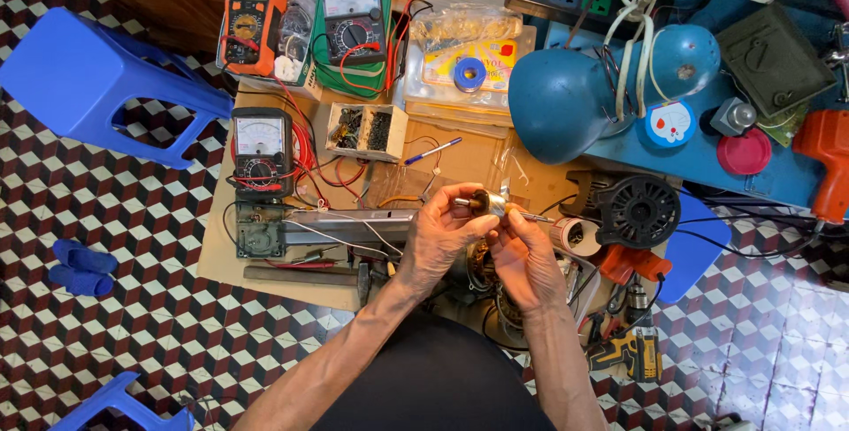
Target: The person disassembles and reassembles a small motor or fan component on a cluttered workbench. They use a screwdriver to remove and insert a shaft, wipe the part with a cloth, and repeatedly test fit the assembly.
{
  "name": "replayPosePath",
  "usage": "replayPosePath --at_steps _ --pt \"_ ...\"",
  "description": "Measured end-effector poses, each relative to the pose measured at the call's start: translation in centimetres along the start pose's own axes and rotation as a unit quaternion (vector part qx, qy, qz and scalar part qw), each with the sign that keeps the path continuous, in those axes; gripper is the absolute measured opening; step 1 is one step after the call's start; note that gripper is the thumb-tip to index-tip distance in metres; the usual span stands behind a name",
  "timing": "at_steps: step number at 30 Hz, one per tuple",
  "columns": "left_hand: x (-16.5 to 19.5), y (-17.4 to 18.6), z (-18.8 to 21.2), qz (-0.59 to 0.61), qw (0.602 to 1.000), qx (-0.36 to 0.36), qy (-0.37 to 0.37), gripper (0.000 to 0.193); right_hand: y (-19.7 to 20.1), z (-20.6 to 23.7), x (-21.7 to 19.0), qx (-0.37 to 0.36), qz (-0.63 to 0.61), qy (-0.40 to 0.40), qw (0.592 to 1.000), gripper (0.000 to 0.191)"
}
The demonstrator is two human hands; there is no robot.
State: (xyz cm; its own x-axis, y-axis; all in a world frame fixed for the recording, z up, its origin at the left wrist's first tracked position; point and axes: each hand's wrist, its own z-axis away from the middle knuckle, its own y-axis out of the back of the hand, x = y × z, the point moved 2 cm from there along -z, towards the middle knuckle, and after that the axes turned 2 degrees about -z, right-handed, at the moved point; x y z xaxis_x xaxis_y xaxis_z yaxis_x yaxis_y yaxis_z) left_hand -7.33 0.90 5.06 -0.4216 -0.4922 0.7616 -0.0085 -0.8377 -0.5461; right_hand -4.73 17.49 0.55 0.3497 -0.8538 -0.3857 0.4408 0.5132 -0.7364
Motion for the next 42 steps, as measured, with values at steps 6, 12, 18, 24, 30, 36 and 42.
replayPosePath --at_steps 6,12,18,24,30,36,42 --pt "-0.9 -0.4 -0.5 -0.037 0.998 0.042 -0.031 0.044 -0.6 0.1 0.5 0.032 -0.056 -0.023 0.998 0.028" --pt "-0.8 -0.6 -1.1 -0.011 0.998 0.057 -0.035 0.042 -1.1 3.1 -1.5 0.09 0.021 -0.057 0.994 0.057" --pt "0.8 0.8 -1.9 -0.027 0.996 0.06 0.054 0.039 0.1 8.8 -4.1 0.17 0.314 0.145 0.923 0.057" --pt "1.2 -0.1 -3.5 -0.052 0.993 -0.032 0.101 0.034 0.0 11.2 -6.6 0.153 0.385 0.249 0.875 0.051" --pt "2.0 -3.4 -2.1 -0.138 0.975 -0.092 0.146 0.038 -0.2 11.8 -6.5 0.09 0.351 0.211 0.908 0.044" --pt "1.0 -5.1 -0.3 -0.11 0.985 -0.035 0.129 0.043 4.0 12.5 -7.6 0.134 0.338 0.147 0.92 0.039" --pt "-1.0 -4.6 2.0 -0.053 0.993 0.079 0.075 0.052 11.3 11.2 -10.3 0.152 0.378 0.104 0.907 0.034"
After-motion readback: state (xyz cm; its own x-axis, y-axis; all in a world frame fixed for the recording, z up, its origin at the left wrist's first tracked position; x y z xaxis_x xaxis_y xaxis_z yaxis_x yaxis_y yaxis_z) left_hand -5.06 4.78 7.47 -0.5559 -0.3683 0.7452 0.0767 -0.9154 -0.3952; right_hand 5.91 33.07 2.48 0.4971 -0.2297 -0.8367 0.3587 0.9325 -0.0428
